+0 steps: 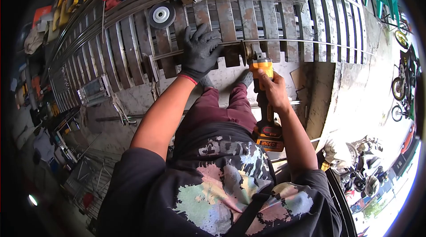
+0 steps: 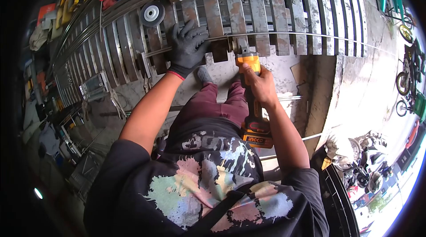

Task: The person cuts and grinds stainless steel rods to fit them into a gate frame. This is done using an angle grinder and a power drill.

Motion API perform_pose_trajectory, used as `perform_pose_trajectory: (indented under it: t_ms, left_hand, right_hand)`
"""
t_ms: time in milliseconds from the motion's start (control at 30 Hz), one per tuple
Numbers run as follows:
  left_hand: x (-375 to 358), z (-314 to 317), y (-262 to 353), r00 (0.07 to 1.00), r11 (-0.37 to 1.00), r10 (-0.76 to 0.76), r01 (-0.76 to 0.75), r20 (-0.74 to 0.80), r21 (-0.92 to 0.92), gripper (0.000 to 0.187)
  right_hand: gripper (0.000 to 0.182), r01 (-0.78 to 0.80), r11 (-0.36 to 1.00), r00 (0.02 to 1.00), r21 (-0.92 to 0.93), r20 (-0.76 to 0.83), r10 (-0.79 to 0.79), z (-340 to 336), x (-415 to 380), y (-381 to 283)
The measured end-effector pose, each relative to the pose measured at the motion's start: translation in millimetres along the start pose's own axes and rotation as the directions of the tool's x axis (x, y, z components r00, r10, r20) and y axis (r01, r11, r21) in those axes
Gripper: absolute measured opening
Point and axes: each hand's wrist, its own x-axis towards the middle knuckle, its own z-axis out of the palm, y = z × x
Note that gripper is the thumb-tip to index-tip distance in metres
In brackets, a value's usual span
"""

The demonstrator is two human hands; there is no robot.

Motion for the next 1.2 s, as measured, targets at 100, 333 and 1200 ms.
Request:
perform_pose_trajectory:
  t_ms: [100, 333, 1200]
  left_hand:
    - [1.3, -2.2, 0.7, 1.000, 1.000, -0.003, 0.003, 0.007, -0.003, 0.018]
    - [0.7, -0.5, -1.3, 1.000, 1.000, 0.008, -0.008, -0.003, -0.011, 0.020]
    - [-0.7, -3.1, -4.6, 0.998, 1.000, 0.021, -0.021, 0.055, -0.008, 0.025]
  right_hand:
    - [0.044, -0.032, 0.999, 0.999, 0.021, 0.009, 0.032, 0.9, -1.3, -4.6]
    - [0.045, -0.027, 0.998, 0.999, 0.054, 0.033, 0.025, -0.9, 1.3, -0.6]
    - [0.047, -0.026, 0.999, 1.000, -0.047, -0.009, 0.025, -2.3, 3.8, -9.1]
